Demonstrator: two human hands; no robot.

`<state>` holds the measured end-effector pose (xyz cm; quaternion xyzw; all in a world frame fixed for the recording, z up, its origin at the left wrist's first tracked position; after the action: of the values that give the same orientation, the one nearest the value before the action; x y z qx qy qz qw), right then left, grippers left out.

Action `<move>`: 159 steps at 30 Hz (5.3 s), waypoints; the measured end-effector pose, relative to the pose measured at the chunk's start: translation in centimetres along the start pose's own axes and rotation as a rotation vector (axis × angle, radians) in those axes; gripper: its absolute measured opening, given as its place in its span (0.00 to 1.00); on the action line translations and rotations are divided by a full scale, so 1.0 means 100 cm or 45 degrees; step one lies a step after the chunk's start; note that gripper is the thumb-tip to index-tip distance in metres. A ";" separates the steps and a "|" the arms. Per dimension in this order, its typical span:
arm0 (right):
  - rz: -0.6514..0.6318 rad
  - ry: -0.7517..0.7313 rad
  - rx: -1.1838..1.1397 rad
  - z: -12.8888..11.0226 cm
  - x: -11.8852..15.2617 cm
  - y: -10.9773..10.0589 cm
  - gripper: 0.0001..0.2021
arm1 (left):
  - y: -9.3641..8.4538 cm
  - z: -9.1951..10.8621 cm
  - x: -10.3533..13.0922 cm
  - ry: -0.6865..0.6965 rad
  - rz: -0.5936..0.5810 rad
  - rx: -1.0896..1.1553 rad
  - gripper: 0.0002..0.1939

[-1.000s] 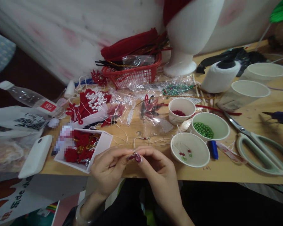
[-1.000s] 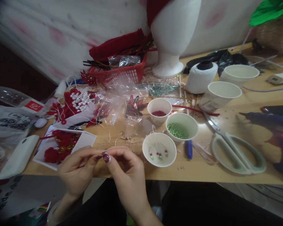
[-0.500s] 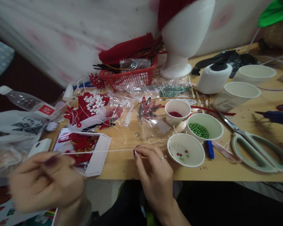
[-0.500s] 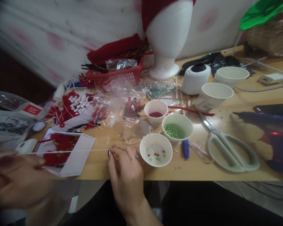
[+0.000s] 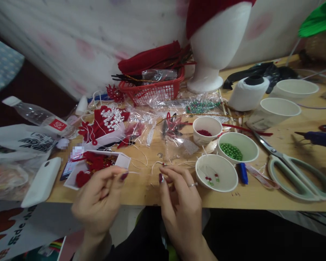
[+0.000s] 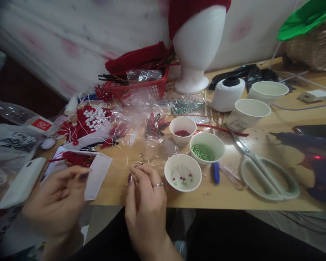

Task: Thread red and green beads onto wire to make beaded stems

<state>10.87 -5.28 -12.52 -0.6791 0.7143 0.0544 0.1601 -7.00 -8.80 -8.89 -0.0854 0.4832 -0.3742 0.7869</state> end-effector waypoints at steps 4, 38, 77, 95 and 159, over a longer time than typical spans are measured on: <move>-0.240 0.107 -0.293 -0.007 0.005 0.009 0.10 | 0.022 0.023 -0.006 0.162 -0.351 0.116 0.02; -0.074 0.045 -0.247 -0.004 -0.005 -0.004 0.10 | 0.098 0.002 0.014 -1.750 -0.246 1.541 0.11; -0.005 -0.002 -0.254 -0.005 -0.005 -0.007 0.08 | 0.097 0.009 0.015 -1.401 -0.401 1.445 0.21; -0.130 0.107 -0.362 -0.001 -0.005 -0.003 0.07 | 0.087 0.017 0.012 -0.973 -0.461 1.272 0.23; -0.228 0.185 -0.381 0.005 -0.013 -0.007 0.06 | 0.083 0.013 0.013 -1.140 -0.627 1.483 0.17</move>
<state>11.68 -3.96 -12.46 -0.7582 0.6448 0.0964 0.0096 -1.38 -4.08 -13.26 0.0940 -0.1884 -0.6620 0.7193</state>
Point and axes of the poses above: each hand's wrist, its own x-axis away from the middle knuckle, its own y-axis out of the palm, z = x × y, the point moved 4 cm from there along -x, towards the middle knuckle, and after that the axes turned 6 degrees about y, right-handed, at the moved point
